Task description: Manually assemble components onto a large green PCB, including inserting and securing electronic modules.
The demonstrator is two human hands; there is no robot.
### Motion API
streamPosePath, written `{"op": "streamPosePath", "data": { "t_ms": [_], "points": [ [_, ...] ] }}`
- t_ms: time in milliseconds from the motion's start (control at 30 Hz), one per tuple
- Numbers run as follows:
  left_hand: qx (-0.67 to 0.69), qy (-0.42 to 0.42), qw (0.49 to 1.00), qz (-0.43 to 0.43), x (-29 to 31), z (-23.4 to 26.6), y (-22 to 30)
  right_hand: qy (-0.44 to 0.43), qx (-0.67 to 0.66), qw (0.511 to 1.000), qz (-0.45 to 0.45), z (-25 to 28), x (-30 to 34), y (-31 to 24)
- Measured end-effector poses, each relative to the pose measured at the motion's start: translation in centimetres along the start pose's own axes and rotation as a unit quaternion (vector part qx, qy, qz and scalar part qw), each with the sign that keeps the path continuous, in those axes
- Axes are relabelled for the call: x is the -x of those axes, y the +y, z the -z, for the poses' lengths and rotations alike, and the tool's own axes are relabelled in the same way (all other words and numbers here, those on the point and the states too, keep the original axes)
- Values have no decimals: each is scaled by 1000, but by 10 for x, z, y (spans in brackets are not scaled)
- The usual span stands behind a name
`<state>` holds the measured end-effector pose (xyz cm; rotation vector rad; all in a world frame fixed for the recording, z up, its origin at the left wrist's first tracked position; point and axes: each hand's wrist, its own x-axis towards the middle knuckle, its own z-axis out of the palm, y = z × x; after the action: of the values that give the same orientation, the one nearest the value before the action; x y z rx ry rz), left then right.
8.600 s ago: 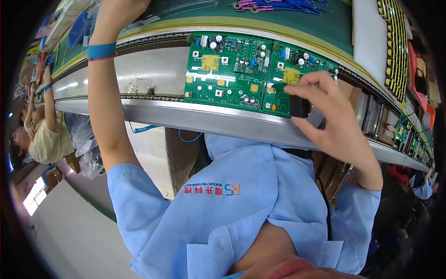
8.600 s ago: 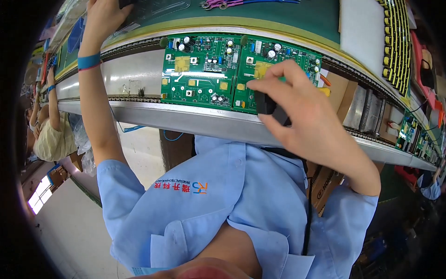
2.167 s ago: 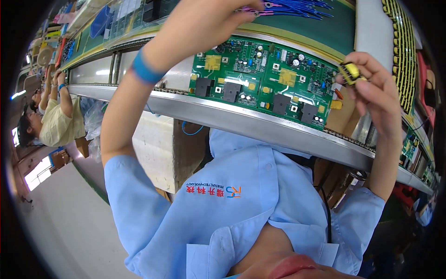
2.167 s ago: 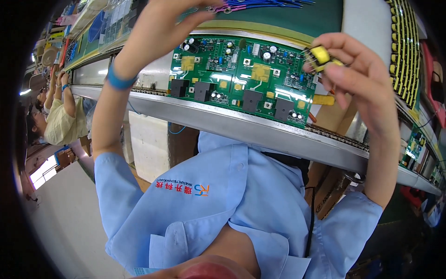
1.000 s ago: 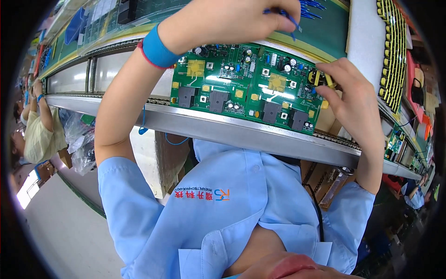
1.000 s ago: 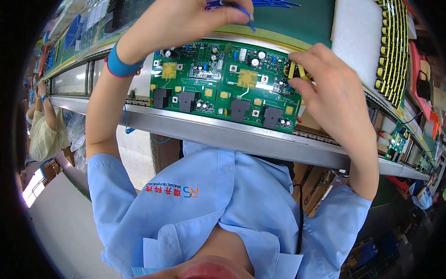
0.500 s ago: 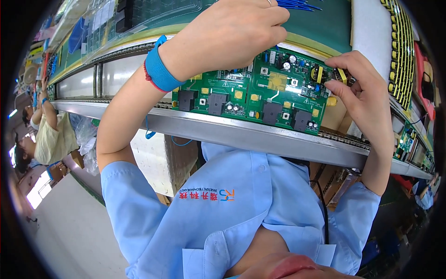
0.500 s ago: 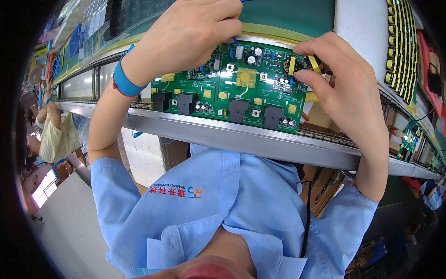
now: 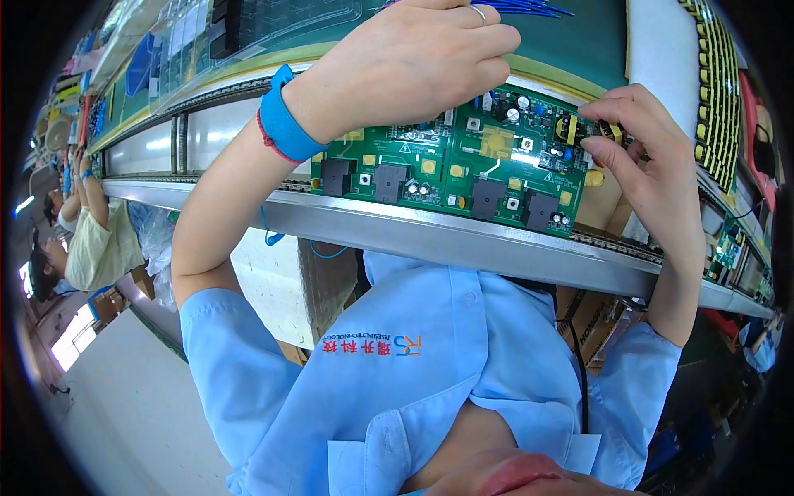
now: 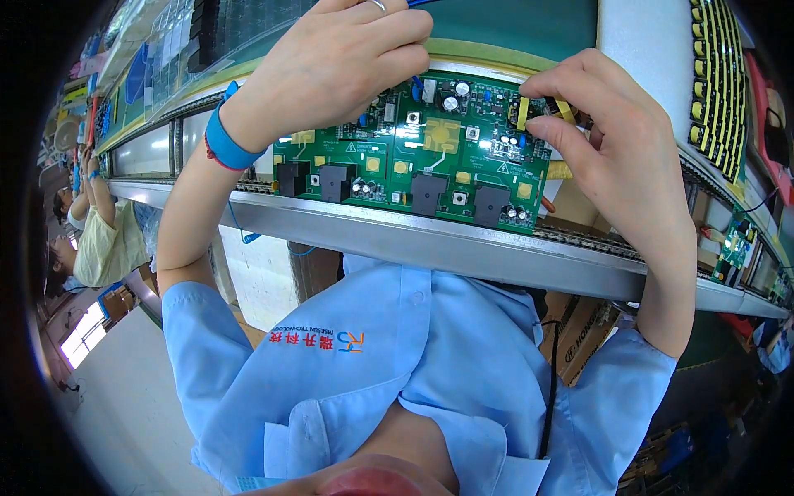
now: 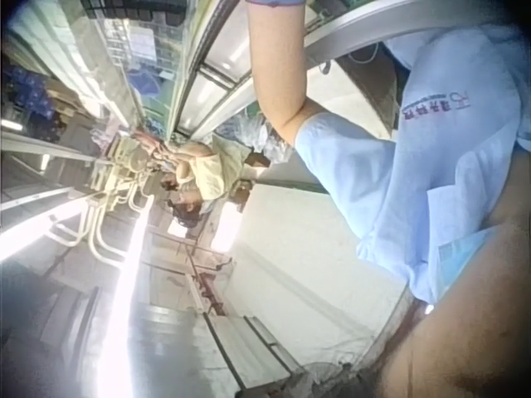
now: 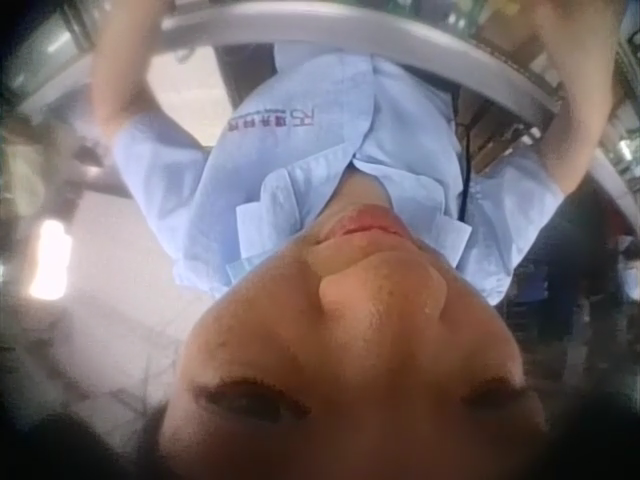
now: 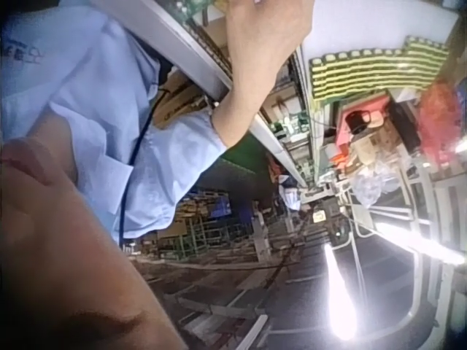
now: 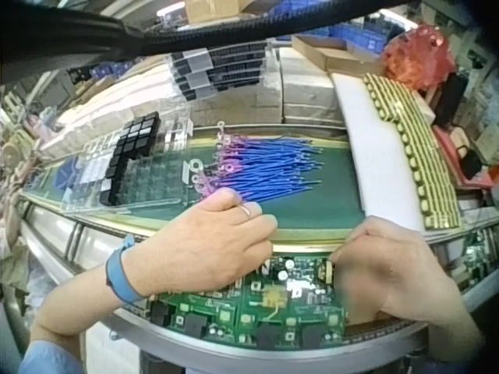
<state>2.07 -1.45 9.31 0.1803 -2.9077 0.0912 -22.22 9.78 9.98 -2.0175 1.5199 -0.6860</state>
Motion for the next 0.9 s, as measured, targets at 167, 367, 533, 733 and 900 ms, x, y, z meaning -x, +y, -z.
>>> {"op": "streamPosePath", "data": {
  "t_ms": [167,367,533,733,900],
  "points": [
    [-48,-7,999,-15,1,-4,-2,-4,-7,1000,-6,-1,-1,0],
    [-1,23,998,-51,0,-1,1,4,-20,1000,1,-1,-2,5],
    [-4,27,999,-39,-3,-4,0,6,-14,1000,8,-3,-3,2],
    [-18,5,999,-43,-7,-4,-3,8,-17,1000,12,-3,-2,4],
    [-43,-6,999,-32,-7,-4,-1,4,-30,999,15,-5,-2,7]
  ]
}}
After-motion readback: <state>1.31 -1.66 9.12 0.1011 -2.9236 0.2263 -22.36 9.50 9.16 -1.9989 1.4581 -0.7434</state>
